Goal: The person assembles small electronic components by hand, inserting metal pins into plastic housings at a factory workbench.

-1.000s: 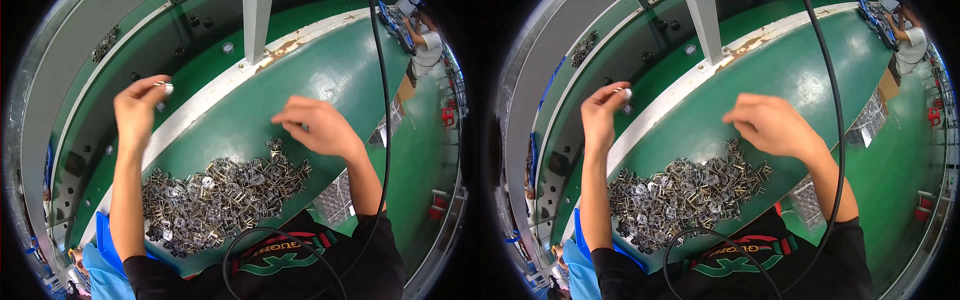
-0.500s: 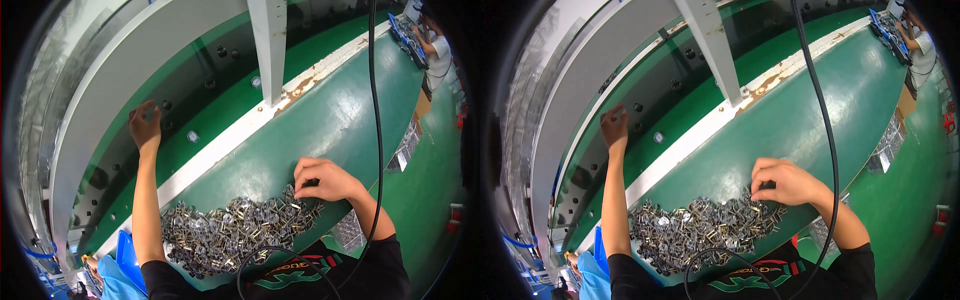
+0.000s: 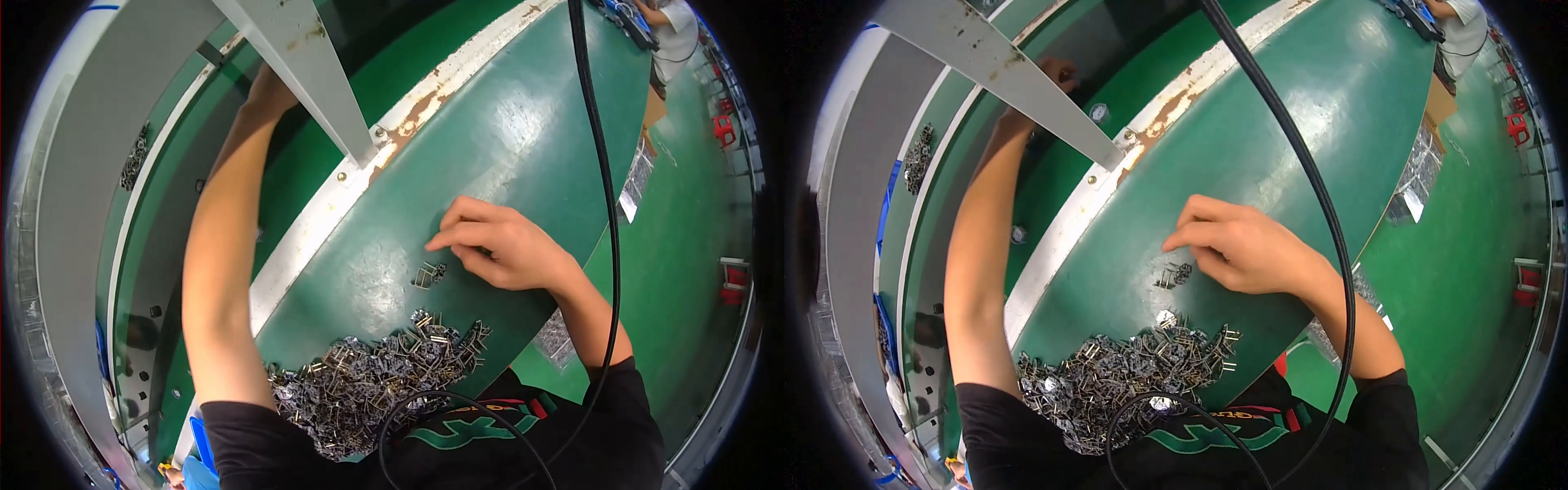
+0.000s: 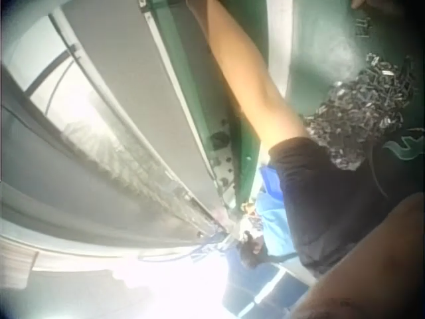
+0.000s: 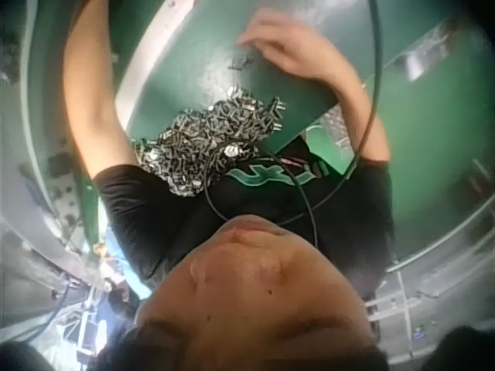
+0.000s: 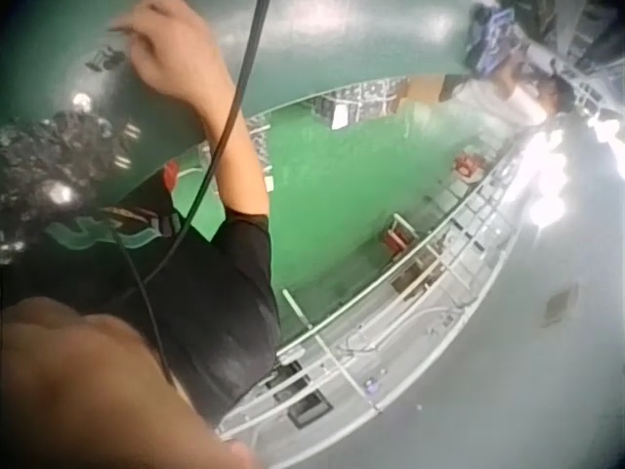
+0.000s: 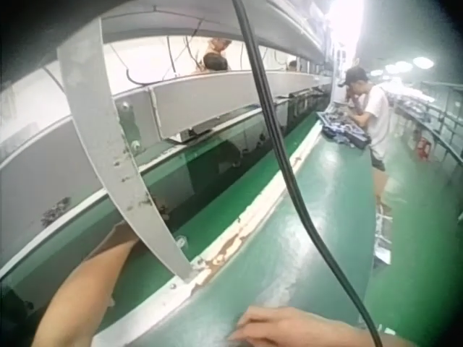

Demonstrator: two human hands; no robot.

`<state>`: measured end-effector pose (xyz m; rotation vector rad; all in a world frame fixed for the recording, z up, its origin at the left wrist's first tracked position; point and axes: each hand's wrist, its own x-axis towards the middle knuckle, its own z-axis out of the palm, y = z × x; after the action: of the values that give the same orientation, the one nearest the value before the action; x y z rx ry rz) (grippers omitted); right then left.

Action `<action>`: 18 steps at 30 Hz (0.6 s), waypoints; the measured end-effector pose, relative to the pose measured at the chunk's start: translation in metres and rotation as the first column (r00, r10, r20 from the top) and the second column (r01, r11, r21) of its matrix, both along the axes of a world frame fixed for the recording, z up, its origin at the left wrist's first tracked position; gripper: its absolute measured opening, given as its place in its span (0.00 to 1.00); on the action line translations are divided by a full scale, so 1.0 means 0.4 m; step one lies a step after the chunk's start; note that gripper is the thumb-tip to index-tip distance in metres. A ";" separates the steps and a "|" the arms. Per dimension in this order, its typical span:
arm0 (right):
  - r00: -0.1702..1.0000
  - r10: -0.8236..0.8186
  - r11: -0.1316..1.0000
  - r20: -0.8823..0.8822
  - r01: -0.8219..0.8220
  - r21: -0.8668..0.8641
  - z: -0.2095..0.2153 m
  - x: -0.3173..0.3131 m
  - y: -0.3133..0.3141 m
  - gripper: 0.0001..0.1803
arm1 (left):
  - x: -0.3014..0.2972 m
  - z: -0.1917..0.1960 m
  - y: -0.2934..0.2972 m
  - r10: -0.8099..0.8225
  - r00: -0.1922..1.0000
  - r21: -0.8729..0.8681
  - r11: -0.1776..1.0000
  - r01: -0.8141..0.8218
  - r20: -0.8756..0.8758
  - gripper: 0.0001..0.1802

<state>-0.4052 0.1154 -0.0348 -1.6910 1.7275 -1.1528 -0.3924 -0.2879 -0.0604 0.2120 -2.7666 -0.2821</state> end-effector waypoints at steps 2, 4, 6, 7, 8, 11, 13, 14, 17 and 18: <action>0.992 0.098 0.995 -0.076 -0.098 0.005 0.032 0.024 -0.018 0.13 | 0.081 0.023 -0.031 0.012 0.999 -0.036 0.999 -0.013 -0.037 0.09; 0.959 0.133 0.991 -0.249 -0.125 0.047 0.028 0.041 -0.017 0.09 | 0.129 0.118 0.104 0.256 0.945 0.557 0.764 -0.326 0.202 0.14; 0.923 0.123 0.992 -0.365 -0.126 0.015 0.019 0.068 -0.025 0.07 | 0.252 0.170 0.191 0.297 0.953 0.832 0.512 -0.215 0.063 0.13; 0.870 0.098 0.992 -0.482 -0.121 -0.017 0.011 0.082 -0.031 0.07 | 0.310 0.198 0.234 0.391 0.917 0.915 0.335 -0.224 0.081 0.13; 0.823 0.081 0.992 -0.562 -0.121 -0.035 -0.003 0.088 -0.034 0.10 | 0.366 0.220 0.276 0.474 0.874 0.968 0.150 -0.203 0.110 0.14; 0.928 0.073 0.980 -0.366 -0.134 -0.144 0.013 0.108 -0.032 0.10 | 0.520 0.191 0.364 0.503 0.862 0.988 -0.152 0.025 0.056 0.22; 0.995 0.057 0.998 -0.084 -0.061 -0.034 0.026 0.137 -0.014 0.08 | 0.587 0.188 0.440 0.479 0.877 0.922 -0.349 0.170 0.020 0.22; 0.981 -0.016 0.993 0.192 -0.007 0.115 0.026 0.154 -0.010 0.07 | 0.618 0.174 0.470 0.469 0.883 0.884 -0.400 0.241 -0.029 0.22; 0.862 -0.015 0.971 0.507 0.133 -0.198 0.010 0.217 -0.027 0.06 | 0.657 0.186 0.570 0.441 0.897 0.855 -0.452 0.253 -0.032 0.20; 0.857 -0.063 0.971 0.511 0.170 -0.165 0.022 0.236 -0.031 0.07 | 0.664 0.193 0.597 0.437 0.899 0.870 -0.432 0.238 -0.029 0.20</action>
<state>-0.3107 0.1029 -0.0258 -1.2384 1.4268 -1.7029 -0.1269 -0.0492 0.0167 0.7233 -0.9786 -2.3851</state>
